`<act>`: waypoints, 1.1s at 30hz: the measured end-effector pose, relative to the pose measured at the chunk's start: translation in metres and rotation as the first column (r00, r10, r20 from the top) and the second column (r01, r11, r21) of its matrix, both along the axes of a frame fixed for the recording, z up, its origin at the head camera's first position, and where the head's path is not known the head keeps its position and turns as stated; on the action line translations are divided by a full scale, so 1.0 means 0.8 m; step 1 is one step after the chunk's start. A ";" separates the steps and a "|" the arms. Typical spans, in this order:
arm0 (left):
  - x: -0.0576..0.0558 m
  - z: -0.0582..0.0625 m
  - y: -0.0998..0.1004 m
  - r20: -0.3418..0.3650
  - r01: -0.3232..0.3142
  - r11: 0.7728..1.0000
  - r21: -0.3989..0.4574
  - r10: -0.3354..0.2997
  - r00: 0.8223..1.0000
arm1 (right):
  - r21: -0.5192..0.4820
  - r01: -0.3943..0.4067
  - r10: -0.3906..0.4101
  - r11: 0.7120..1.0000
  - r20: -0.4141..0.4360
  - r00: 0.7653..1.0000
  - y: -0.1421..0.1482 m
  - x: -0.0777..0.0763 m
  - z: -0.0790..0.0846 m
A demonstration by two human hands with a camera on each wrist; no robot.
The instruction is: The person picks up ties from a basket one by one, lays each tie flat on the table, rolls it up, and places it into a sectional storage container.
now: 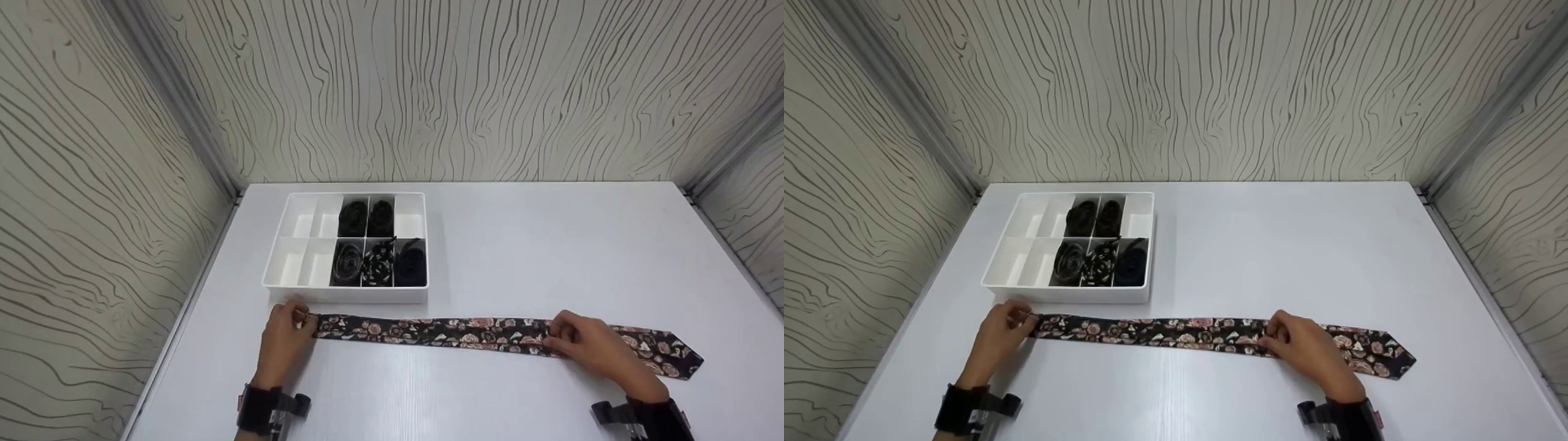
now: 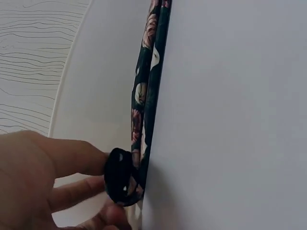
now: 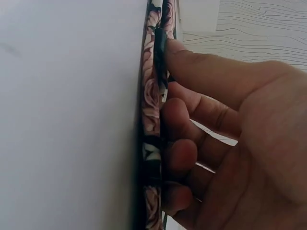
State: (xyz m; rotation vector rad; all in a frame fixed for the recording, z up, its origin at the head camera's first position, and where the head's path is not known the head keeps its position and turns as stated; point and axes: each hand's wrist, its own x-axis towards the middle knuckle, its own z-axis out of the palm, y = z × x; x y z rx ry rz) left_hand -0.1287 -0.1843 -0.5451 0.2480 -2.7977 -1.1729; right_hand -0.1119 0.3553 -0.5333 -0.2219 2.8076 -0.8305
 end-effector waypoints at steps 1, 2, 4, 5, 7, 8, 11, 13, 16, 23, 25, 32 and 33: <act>0.000 0.000 0.001 0.011 -0.010 1.000 0.000 0.010 1.000 | -0.005 0.001 -0.001 1.000 0.005 1.000 0.000 0.000 0.000; 0.000 0.000 0.002 0.014 -0.014 1.000 0.004 0.014 1.000 | -0.008 0.005 -0.005 1.000 0.009 1.000 -0.001 0.000 -0.001; -0.001 0.000 0.007 0.011 -0.011 1.000 0.020 0.010 1.000 | -0.008 0.014 -0.014 1.000 0.013 1.000 -0.002 0.000 -0.001; -0.001 0.001 0.011 0.002 -0.003 0.999 0.038 0.003 1.000 | -0.008 0.018 -0.018 1.000 0.014 1.000 -0.002 0.000 -0.001; -0.002 0.002 0.019 -0.019 0.014 0.997 0.076 -0.013 1.000 | -0.007 0.023 -0.023 1.000 0.015 1.000 -0.002 0.000 -0.001; -0.002 0.002 0.023 -0.033 0.026 0.996 0.085 -0.023 0.999 | -0.007 0.025 -0.025 1.000 0.014 1.000 -0.003 0.000 -0.001; -0.001 0.001 0.034 -0.051 0.065 0.993 0.103 -0.060 0.997 | -0.007 0.031 -0.031 1.000 0.012 0.999 -0.003 0.000 -0.001; 0.000 0.000 0.037 -0.053 0.098 0.990 0.101 -0.093 0.994 | -0.004 0.036 -0.036 0.999 0.014 0.999 -0.003 0.001 -0.002; 0.003 0.002 0.038 -0.058 0.136 0.988 0.079 -0.131 0.990 | 0.003 0.040 -0.040 0.999 0.013 0.999 -0.002 0.002 -0.004; 0.006 0.003 0.039 -0.037 0.121 0.992 0.024 -0.120 0.992 | -0.008 0.039 -0.039 0.999 -0.009 0.999 0.000 0.003 -0.003; 0.005 0.003 0.043 -0.043 0.138 0.989 0.048 -0.136 0.990 | -0.010 0.037 -0.037 0.999 -0.015 0.999 0.000 0.003 -0.003; 0.002 0.000 0.064 -0.093 0.221 0.967 0.127 -0.210 0.973 | -0.028 0.034 -0.035 0.999 -0.008 0.999 -0.002 0.005 -0.002; 0.002 0.000 0.065 -0.098 0.236 0.964 0.125 -0.225 0.970 | -0.031 0.040 -0.040 0.999 -0.003 0.999 -0.003 0.004 -0.002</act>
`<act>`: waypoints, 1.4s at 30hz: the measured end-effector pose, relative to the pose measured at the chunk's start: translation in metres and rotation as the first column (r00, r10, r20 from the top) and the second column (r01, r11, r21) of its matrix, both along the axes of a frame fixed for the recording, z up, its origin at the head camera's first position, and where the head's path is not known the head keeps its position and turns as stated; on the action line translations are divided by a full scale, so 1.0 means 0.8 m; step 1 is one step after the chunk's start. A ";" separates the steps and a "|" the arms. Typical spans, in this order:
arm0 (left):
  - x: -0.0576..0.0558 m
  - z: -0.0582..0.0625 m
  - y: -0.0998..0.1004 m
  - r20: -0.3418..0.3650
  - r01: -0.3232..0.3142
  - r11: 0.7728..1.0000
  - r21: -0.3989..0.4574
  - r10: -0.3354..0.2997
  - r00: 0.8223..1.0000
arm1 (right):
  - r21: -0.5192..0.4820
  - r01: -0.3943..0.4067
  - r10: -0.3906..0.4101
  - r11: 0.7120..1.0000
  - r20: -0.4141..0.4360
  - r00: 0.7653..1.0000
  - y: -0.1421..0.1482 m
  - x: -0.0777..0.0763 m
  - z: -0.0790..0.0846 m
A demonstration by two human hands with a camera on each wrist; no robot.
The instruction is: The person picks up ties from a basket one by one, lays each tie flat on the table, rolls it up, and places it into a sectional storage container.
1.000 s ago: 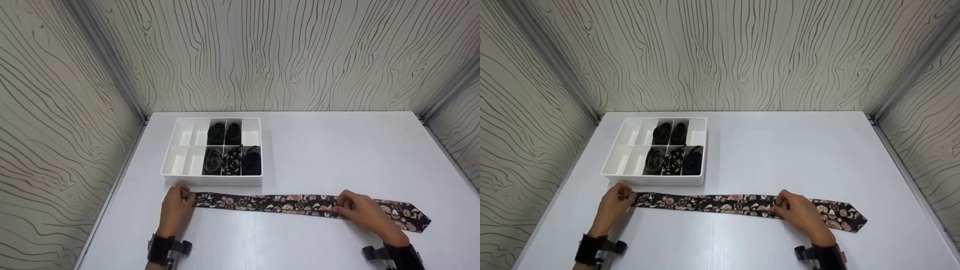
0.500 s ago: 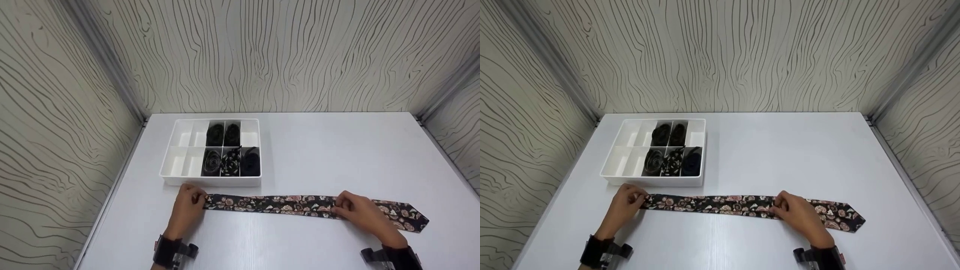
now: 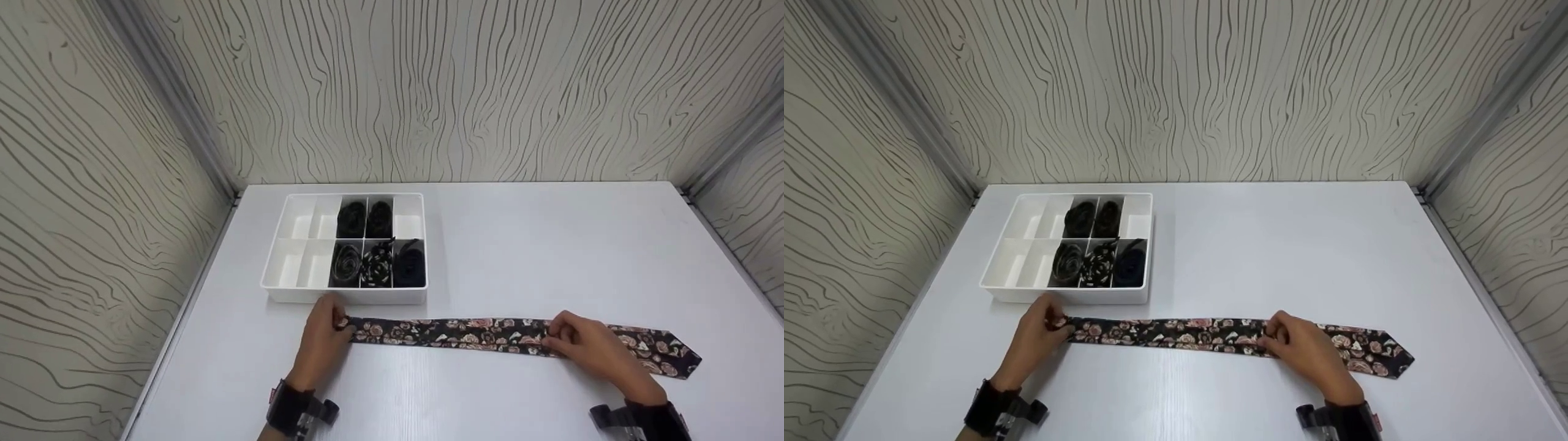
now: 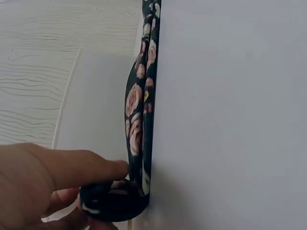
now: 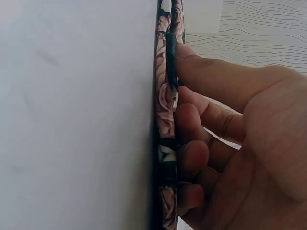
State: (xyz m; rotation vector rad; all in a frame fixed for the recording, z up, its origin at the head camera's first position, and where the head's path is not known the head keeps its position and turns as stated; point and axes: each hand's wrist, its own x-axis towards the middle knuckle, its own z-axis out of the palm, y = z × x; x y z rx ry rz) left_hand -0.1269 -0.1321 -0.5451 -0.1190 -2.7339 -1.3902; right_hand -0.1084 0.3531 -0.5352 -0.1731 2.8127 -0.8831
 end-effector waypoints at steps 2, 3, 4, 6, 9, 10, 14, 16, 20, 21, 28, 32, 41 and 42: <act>0.001 0.001 0.002 0.003 0.037 0.999 -0.008 -0.037 0.999 | 0.002 0.000 0.000 1.000 0.000 1.000 0.000 -0.001 0.000; 0.001 0.001 0.001 0.005 0.063 0.998 -0.011 -0.063 0.998 | 0.004 -0.001 0.001 1.000 0.001 1.000 0.000 -0.001 0.000; 0.001 0.002 0.000 -0.001 0.097 0.995 -0.015 -0.097 0.995 | 0.006 -0.001 0.001 1.000 0.001 1.000 -0.001 -0.001 0.000; 0.003 0.004 -0.005 0.005 0.166 0.986 -0.019 -0.166 0.986 | 0.007 -0.001 0.001 1.000 0.008 1.000 -0.001 -0.002 0.000; 0.004 0.007 -0.015 0.016 0.244 0.969 -0.029 -0.244 0.970 | 0.018 -0.025 0.025 1.000 0.020 0.999 -0.002 -0.005 0.003; 0.004 0.008 -0.019 0.020 0.258 0.965 -0.040 -0.257 0.966 | 0.026 -0.036 0.035 0.999 0.024 0.999 -0.004 -0.006 0.005; 0.005 0.011 -0.028 0.043 0.258 0.961 -0.099 -0.255 0.966 | 0.066 -0.083 0.083 0.994 0.017 0.996 -0.018 -0.011 0.019; 0.006 0.011 -0.028 0.049 0.257 0.956 -0.143 -0.252 0.966 | 0.070 -0.103 0.104 0.992 -0.001 0.995 -0.033 -0.014 0.028; 0.009 0.013 -0.021 0.039 0.251 0.935 -0.251 -0.249 0.968 | 0.033 -0.172 0.174 0.985 -0.061 0.983 -0.076 -0.022 0.047; 0.009 0.014 -0.019 0.030 0.253 0.928 -0.274 -0.254 0.967 | 0.018 -0.198 0.199 0.980 -0.073 0.977 -0.089 -0.024 0.050; 0.004 0.022 -0.003 -0.028 0.332 0.886 -0.324 -0.360 0.933 | -0.089 -0.459 0.444 0.884 -0.148 0.884 -0.206 -0.034 0.035; 0.003 0.025 0.003 -0.052 0.344 0.877 -0.335 -0.381 0.923 | -0.060 -0.588 0.569 0.806 -0.193 0.799 -0.266 -0.035 0.015; 0.004 0.032 0.011 -0.120 0.331 0.855 -0.399 -0.407 0.906 | -0.001 -0.650 0.641 0.760 -0.163 0.750 -0.305 -0.030 -0.002; 0.004 0.032 0.013 -0.111 0.338 0.859 -0.385 -0.407 0.907 | -0.004 -0.649 0.641 0.760 -0.160 0.751 -0.305 -0.030 -0.003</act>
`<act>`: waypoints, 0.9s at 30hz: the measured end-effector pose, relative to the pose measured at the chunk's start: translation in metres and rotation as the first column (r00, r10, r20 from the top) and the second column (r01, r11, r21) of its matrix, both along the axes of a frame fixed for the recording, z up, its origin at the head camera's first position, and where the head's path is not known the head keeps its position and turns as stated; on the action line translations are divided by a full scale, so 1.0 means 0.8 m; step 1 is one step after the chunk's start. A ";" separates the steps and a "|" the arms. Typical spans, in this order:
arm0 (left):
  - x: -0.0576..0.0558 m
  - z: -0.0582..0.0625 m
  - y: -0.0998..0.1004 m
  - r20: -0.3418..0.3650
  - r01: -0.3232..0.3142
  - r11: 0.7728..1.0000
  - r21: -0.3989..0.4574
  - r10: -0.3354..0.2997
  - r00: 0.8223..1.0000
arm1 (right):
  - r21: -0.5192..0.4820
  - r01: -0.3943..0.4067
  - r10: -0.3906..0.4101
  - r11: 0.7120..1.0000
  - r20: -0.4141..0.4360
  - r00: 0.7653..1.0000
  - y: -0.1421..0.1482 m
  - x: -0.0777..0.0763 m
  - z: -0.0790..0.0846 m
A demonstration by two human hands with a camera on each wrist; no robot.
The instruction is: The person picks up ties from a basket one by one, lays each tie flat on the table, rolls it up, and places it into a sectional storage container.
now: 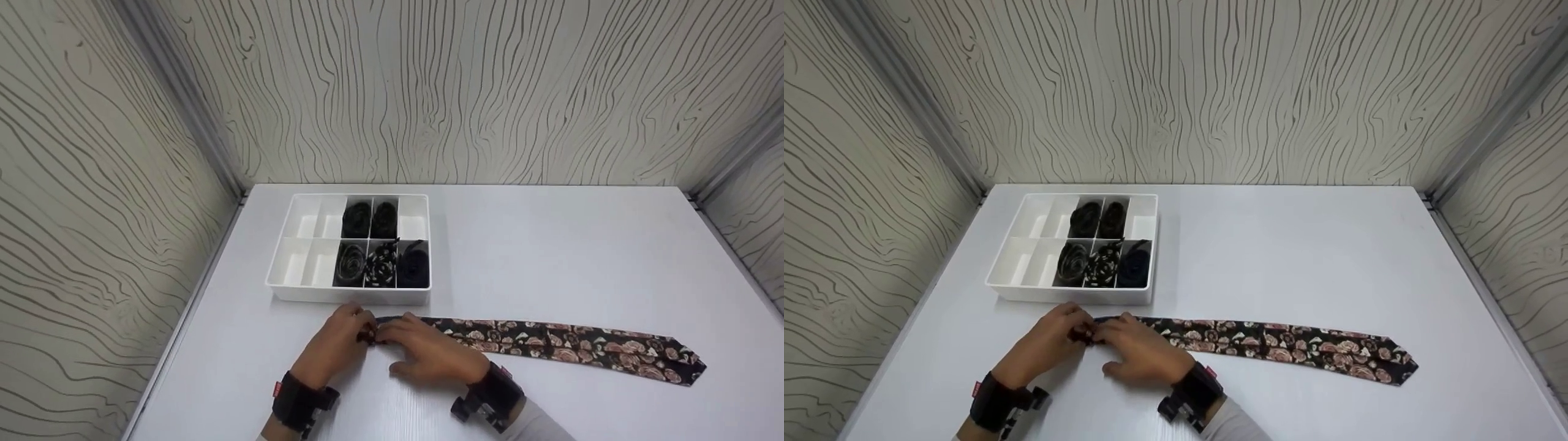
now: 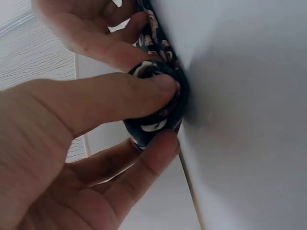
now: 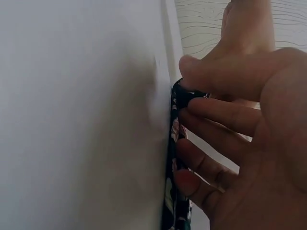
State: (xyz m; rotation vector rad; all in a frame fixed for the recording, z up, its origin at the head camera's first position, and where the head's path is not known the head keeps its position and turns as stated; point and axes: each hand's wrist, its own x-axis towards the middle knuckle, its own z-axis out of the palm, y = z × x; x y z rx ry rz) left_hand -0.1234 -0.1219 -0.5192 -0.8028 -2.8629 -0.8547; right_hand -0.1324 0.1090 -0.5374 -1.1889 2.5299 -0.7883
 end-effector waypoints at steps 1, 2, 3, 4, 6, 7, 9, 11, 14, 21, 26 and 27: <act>0.001 0.001 0.001 0.025 0.000 1.000 0.019 0.000 1.000 | -0.003 0.004 -0.004 1.000 0.009 1.000 -0.001 0.000 -0.001; 0.001 0.001 0.001 0.058 -0.003 0.999 0.043 0.000 0.998 | -0.008 0.011 -0.011 1.000 0.016 1.000 -0.002 0.001 -0.002; 0.000 0.001 0.002 0.090 -0.005 0.998 0.070 -0.001 0.996 | -0.015 0.016 -0.015 1.000 0.013 1.000 -0.003 0.001 -0.003; 0.000 0.000 0.003 0.117 -0.009 0.996 0.094 -0.002 0.993 | -0.028 0.021 -0.020 0.999 0.014 1.000 -0.004 0.000 -0.004; -0.002 -0.001 0.005 0.149 -0.016 0.991 0.131 -0.003 0.989 | -0.066 0.045 -0.043 0.997 0.030 0.999 -0.005 -0.002 -0.006; -0.003 -0.001 0.006 0.145 -0.012 0.990 0.139 -0.008 0.989 | -0.091 0.065 -0.061 0.994 0.049 0.997 -0.006 -0.004 -0.006; -0.003 -0.002 0.008 0.117 0.004 0.992 0.128 -0.019 0.993 | -0.129 0.119 -0.106 0.984 0.101 0.989 -0.008 -0.007 -0.007; -0.003 -0.002 0.010 0.076 0.017 0.995 0.094 -0.024 0.997 | -0.153 0.180 -0.156 0.972 0.159 0.975 -0.009 -0.011 -0.008; -0.003 -0.003 0.014 0.040 0.027 0.998 0.054 -0.029 0.999 | -0.160 0.253 -0.218 0.954 0.208 0.953 -0.010 -0.015 -0.008; 0.000 -0.009 0.020 0.103 0.032 0.998 0.048 -0.037 0.994 | -0.094 0.277 -0.267 0.956 0.107 0.958 -0.006 -0.015 -0.007; 0.000 -0.009 0.022 0.071 0.044 0.999 -0.006 -0.044 0.997 | -0.027 0.290 -0.291 0.957 -0.038 0.956 -0.003 -0.011 -0.004; 0.000 -0.009 0.022 0.068 0.045 0.999 -0.013 -0.044 0.997 | -0.026 0.291 -0.292 0.956 -0.062 0.954 -0.002 -0.011 -0.003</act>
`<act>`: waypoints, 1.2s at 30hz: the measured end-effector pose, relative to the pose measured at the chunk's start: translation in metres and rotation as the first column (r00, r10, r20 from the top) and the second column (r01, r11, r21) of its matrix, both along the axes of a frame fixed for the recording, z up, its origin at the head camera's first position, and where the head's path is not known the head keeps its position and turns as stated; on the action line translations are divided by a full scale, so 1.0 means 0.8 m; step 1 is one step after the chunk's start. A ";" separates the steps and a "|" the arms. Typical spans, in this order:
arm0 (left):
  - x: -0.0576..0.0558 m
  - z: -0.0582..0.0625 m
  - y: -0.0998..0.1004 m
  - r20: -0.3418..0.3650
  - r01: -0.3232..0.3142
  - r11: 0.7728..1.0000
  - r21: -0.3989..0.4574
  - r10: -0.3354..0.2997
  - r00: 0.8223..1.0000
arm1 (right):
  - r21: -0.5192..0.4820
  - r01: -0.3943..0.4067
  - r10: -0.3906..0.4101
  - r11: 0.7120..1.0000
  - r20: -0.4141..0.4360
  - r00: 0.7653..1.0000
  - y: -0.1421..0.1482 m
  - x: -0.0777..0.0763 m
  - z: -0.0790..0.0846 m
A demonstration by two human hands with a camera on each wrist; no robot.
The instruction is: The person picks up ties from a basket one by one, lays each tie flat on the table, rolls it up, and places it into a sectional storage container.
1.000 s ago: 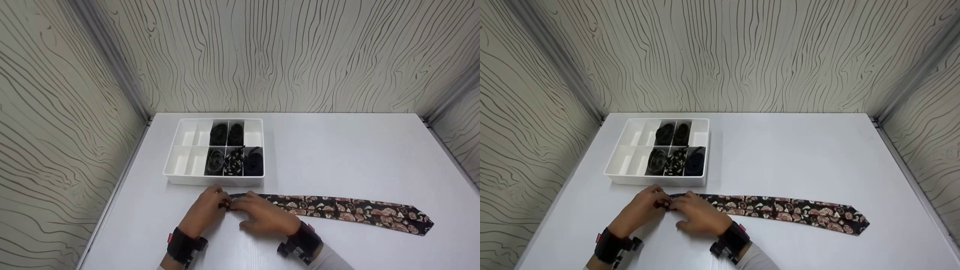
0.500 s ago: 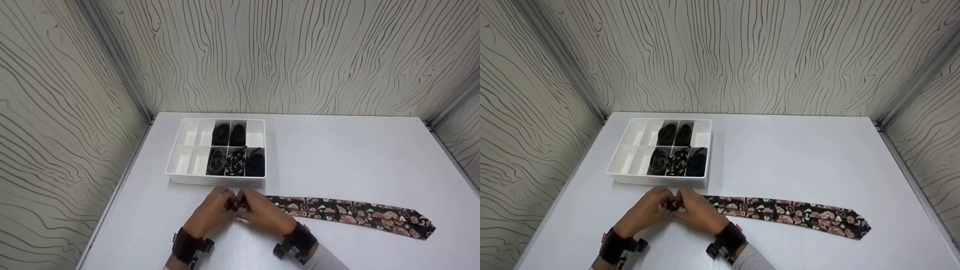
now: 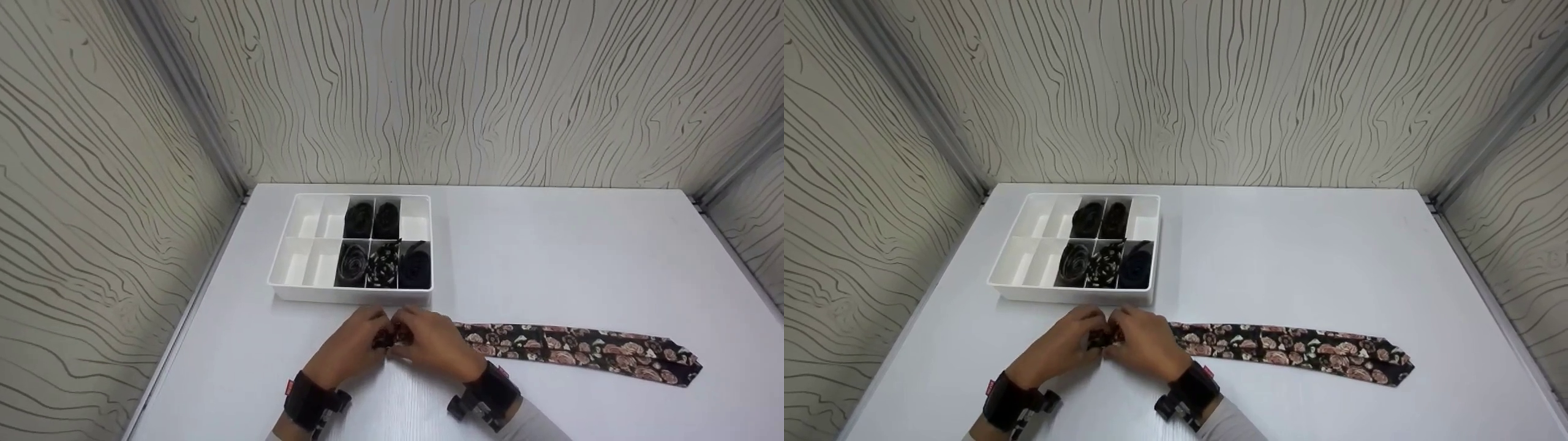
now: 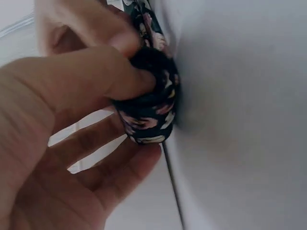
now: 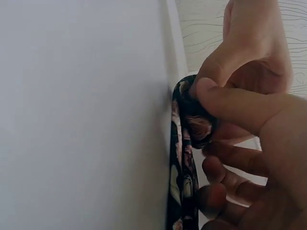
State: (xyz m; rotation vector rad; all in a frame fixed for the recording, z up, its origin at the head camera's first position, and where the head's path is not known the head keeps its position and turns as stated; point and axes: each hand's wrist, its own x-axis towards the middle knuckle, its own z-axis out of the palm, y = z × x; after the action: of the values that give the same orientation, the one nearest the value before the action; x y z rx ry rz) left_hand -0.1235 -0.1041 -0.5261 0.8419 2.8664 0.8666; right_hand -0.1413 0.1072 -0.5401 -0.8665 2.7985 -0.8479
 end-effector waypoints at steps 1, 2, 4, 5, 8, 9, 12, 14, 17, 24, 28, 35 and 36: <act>0.000 0.001 0.000 0.001 0.000 1.000 -0.002 0.000 1.000 | 0.007 0.003 -0.003 1.000 -0.015 1.000 0.001 0.000 0.001; 0.000 0.002 -0.001 0.002 -0.001 1.000 -0.006 0.001 1.000 | 0.010 0.005 -0.005 1.000 -0.020 1.000 0.002 0.000 0.002; 0.001 0.002 -0.002 -0.001 0.001 1.000 -0.019 -0.001 1.000 | 0.015 -0.002 0.002 1.000 -0.014 1.000 0.005 -0.001 0.004; 0.002 0.003 -0.003 -0.005 0.006 1.000 -0.027 -0.006 1.000 | 0.014 -0.011 0.011 1.000 -0.013 1.000 0.007 -0.001 0.005; 0.002 0.003 -0.003 0.003 0.018 1.000 -0.014 -0.018 1.000 | 0.012 -0.035 0.035 0.999 0.008 0.999 0.012 -0.001 0.008; 0.001 0.003 -0.002 0.011 0.019 1.000 -0.003 -0.019 1.000 | 0.011 -0.039 0.039 0.999 0.007 0.999 0.014 -0.001 0.008; 0.000 0.002 0.001 0.060 0.013 0.999 0.045 -0.015 0.998 | 0.008 -0.036 0.036 0.999 0.010 0.999 0.018 -0.001 0.009; -0.001 0.000 0.003 0.082 0.015 0.998 0.062 -0.020 0.996 | 0.002 -0.033 0.033 0.999 0.031 0.999 0.019 -0.001 0.009; -0.002 -0.001 0.004 0.079 0.024 0.998 0.060 -0.029 0.996 | -0.013 -0.048 0.049 0.999 0.055 0.997 0.020 -0.002 0.009; -0.006 -0.002 0.013 0.077 0.062 0.995 0.072 -0.068 0.995 | 0.002 -0.033 0.033 0.999 0.075 0.997 0.027 -0.007 0.008; -0.012 0.001 0.019 0.056 0.093 0.994 0.053 -0.096 0.994 | 0.006 -0.045 0.045 0.999 0.081 0.996 0.033 -0.009 0.010; -0.014 0.004 0.027 0.103 0.100 0.989 0.111 -0.112 0.988 | 0.068 -0.057 0.056 0.996 0.016 0.998 0.039 -0.010 0.012; -0.015 0.004 0.028 0.092 0.107 0.988 0.109 -0.117 0.989 | 0.062 -0.055 0.054 0.997 0.024 0.998 0.040 -0.010 0.013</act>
State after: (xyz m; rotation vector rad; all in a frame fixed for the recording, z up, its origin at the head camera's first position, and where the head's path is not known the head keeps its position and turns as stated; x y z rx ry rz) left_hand -0.1352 -0.0819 -0.5227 0.9324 2.6815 1.0201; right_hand -0.1490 0.1390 -0.5300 -0.9139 2.7528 -0.7529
